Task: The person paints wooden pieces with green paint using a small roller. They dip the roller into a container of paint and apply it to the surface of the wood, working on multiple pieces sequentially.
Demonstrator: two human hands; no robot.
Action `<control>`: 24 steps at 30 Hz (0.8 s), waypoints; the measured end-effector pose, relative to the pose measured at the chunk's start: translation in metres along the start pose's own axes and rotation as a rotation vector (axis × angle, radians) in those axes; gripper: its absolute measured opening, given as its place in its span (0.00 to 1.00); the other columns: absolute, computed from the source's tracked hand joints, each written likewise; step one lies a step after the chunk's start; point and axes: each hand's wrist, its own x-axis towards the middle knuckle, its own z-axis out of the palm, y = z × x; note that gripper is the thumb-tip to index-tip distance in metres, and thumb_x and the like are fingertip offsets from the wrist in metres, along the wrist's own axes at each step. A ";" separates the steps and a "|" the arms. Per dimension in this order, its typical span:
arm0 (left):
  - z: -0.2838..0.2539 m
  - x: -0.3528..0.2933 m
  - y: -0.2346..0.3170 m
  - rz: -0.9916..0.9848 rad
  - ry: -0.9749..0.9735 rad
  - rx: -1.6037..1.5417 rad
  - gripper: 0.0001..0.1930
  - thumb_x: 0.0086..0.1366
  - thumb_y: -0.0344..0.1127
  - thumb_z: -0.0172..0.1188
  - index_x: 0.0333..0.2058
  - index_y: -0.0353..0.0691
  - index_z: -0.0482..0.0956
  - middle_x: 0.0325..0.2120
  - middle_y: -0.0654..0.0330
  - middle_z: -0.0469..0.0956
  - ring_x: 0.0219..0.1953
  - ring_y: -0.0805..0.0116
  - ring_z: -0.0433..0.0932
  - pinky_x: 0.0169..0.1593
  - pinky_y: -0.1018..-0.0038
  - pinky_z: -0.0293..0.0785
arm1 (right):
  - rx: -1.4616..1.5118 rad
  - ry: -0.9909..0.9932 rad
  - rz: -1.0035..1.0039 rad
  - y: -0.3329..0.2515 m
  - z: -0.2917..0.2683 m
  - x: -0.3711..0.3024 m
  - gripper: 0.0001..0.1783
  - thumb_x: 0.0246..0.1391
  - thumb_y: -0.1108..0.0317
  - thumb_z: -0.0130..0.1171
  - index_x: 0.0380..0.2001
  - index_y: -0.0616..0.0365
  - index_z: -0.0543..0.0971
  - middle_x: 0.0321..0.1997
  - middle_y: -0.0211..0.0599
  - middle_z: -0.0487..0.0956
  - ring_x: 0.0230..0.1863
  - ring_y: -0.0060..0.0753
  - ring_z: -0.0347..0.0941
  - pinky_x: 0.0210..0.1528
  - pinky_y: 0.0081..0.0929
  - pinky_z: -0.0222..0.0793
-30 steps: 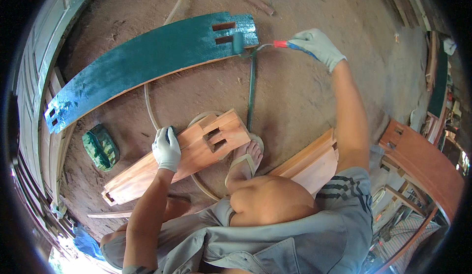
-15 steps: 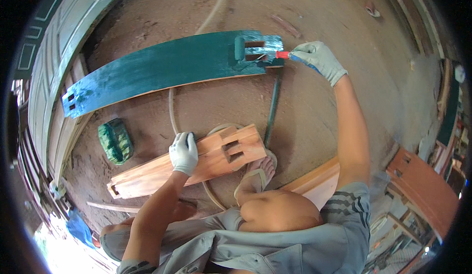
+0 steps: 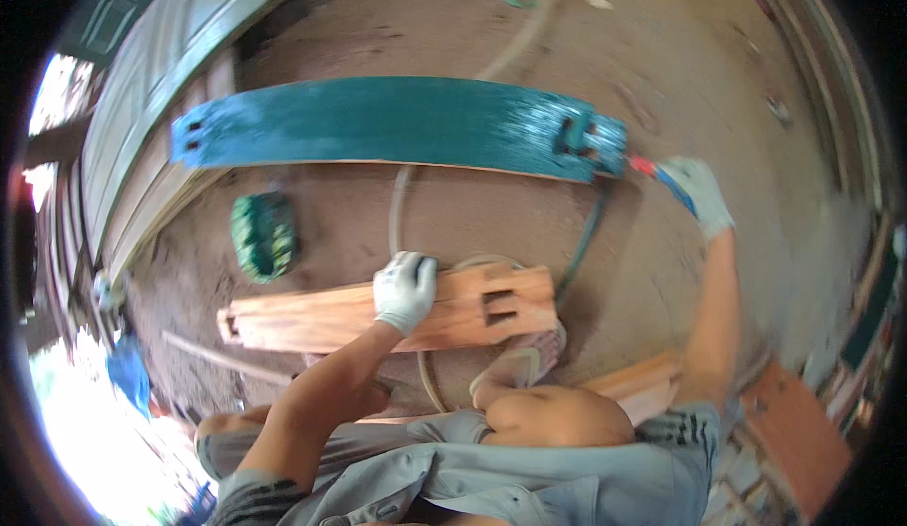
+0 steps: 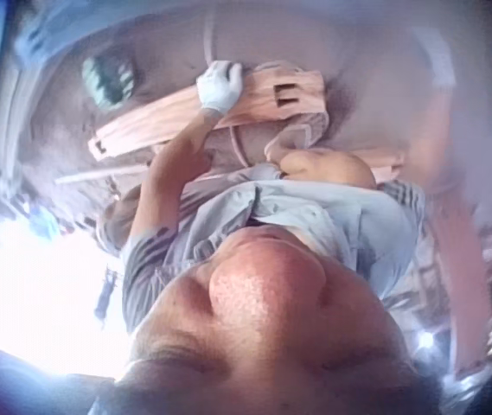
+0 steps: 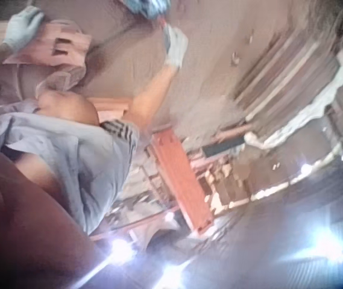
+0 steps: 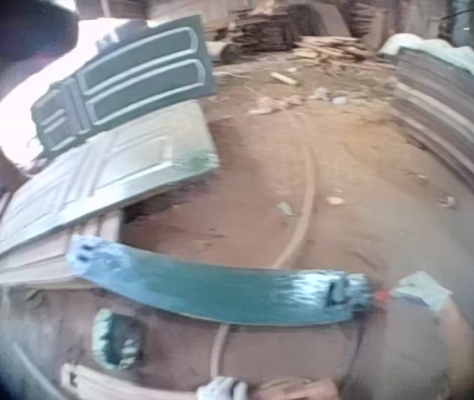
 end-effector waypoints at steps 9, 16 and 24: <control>-0.028 -0.020 -0.049 0.402 0.053 0.030 0.18 0.71 0.46 0.65 0.52 0.40 0.83 0.51 0.51 0.81 0.54 0.47 0.79 0.60 0.51 0.72 | 0.224 -0.226 -0.203 -0.156 0.096 0.052 0.16 0.66 0.59 0.73 0.42 0.64 0.91 0.33 0.20 0.81 0.34 0.12 0.71 0.36 0.21 0.66; -0.028 -0.028 -0.055 0.338 0.008 -0.061 0.16 0.71 0.48 0.65 0.47 0.42 0.82 0.46 0.53 0.80 0.52 0.47 0.81 0.59 0.52 0.73 | 0.073 -0.334 -0.530 -0.313 0.200 0.109 0.18 0.67 0.56 0.70 0.42 0.63 0.88 0.33 0.24 0.81 0.36 0.15 0.72 0.39 0.23 0.69; -0.024 -0.028 -0.059 0.336 0.010 -0.113 0.15 0.70 0.48 0.65 0.43 0.43 0.81 0.43 0.52 0.80 0.49 0.46 0.81 0.56 0.51 0.74 | -0.144 -0.291 -0.818 -0.485 0.332 0.141 0.26 0.66 0.43 0.63 0.43 0.58 0.89 0.39 0.49 0.88 0.42 0.50 0.85 0.48 0.42 0.76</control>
